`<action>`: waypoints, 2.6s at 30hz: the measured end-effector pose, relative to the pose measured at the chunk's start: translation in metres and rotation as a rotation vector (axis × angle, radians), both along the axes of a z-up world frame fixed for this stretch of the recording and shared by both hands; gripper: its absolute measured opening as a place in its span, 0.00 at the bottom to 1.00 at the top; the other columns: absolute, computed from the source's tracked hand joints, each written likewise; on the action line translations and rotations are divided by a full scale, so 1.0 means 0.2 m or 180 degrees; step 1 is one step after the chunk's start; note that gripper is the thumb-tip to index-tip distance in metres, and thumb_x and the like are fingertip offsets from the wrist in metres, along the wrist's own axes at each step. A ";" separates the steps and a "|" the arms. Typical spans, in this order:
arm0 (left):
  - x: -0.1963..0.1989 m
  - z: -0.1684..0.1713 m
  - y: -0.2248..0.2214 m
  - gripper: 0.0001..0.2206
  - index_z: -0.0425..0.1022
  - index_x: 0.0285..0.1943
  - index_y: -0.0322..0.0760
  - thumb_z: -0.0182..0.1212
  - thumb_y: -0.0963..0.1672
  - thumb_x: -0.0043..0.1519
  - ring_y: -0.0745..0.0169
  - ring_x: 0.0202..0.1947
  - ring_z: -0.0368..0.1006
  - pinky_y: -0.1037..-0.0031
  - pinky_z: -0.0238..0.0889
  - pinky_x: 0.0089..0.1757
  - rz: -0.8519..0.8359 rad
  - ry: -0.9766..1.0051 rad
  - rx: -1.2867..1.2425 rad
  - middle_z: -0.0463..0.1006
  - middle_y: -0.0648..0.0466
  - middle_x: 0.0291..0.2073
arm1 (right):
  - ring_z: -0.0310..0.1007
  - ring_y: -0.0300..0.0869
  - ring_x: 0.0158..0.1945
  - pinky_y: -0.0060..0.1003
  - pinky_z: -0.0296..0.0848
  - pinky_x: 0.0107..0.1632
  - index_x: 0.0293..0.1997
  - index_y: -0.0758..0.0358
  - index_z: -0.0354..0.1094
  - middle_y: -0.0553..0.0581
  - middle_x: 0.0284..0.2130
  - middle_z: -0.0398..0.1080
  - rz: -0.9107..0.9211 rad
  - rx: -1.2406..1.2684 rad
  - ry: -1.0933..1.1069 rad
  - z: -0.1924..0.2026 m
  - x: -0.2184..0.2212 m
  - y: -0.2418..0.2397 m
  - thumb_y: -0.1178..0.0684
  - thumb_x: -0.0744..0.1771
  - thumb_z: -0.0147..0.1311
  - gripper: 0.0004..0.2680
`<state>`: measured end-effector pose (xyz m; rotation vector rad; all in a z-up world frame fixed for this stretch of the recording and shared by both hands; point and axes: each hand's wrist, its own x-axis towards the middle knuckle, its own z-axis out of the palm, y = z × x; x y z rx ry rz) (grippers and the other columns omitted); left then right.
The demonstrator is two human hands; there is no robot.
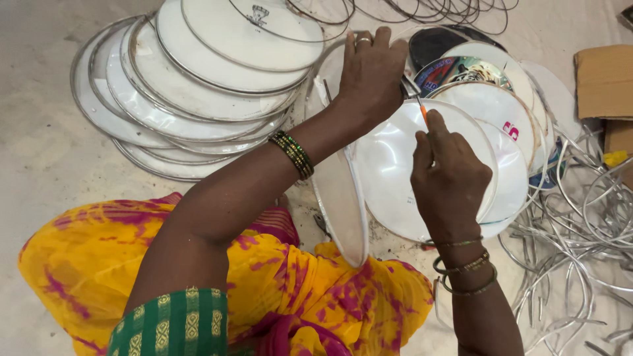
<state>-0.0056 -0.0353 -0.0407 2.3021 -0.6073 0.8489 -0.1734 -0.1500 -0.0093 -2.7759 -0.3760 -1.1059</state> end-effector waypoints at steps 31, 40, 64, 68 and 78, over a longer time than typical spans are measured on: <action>0.19 -0.10 0.18 0.29 0.65 0.21 0.36 0.39 0.52 0.76 0.47 0.23 0.65 0.58 0.59 0.36 -0.1815 0.0082 -0.0873 0.66 0.48 0.15 | 0.73 0.39 0.28 0.33 0.70 0.34 0.58 0.59 0.75 0.57 0.30 0.74 0.0083 0.0640 0.0572 0.13 -0.25 -0.05 0.57 0.68 0.64 0.12; 0.10 -0.11 0.15 0.26 0.66 0.19 0.38 0.42 0.47 0.75 0.48 0.15 0.60 0.59 0.57 0.29 -0.2206 -0.0444 -0.0667 0.66 0.49 0.13 | 0.67 0.36 0.17 0.33 0.65 0.24 0.52 0.57 0.77 0.54 0.20 0.72 0.0174 0.0608 0.1261 0.29 -0.40 -0.12 0.57 0.63 0.65 0.13; 0.03 -0.14 -0.10 0.23 0.71 0.23 0.43 0.43 0.47 0.74 0.53 0.15 0.61 0.59 0.56 0.26 -0.2812 -0.1207 -0.0071 0.69 0.54 0.15 | 0.84 0.39 0.35 0.33 0.82 0.38 0.51 0.57 0.81 0.55 0.36 0.83 0.0988 0.0740 0.3606 0.39 -0.04 -0.55 0.48 0.64 0.64 0.13; 0.22 -0.19 0.02 0.27 0.69 0.19 0.42 0.39 0.48 0.74 0.54 0.12 0.59 0.61 0.55 0.24 -0.2367 -0.0249 -0.0455 0.65 0.52 0.10 | 0.82 0.42 0.36 0.35 0.81 0.38 0.53 0.61 0.79 0.59 0.35 0.80 -0.0064 0.1066 0.2851 0.37 -0.27 -0.76 0.54 0.65 0.62 0.12; 0.24 -0.16 0.13 0.30 0.66 0.18 0.35 0.39 0.52 0.73 0.62 0.12 0.64 0.68 0.58 0.22 -0.2388 0.0792 -0.1323 0.62 0.53 0.09 | 0.76 0.37 0.32 0.30 0.72 0.35 0.52 0.61 0.74 0.55 0.31 0.75 -0.0082 0.0718 0.0814 0.24 -0.41 -0.19 0.58 0.64 0.67 0.12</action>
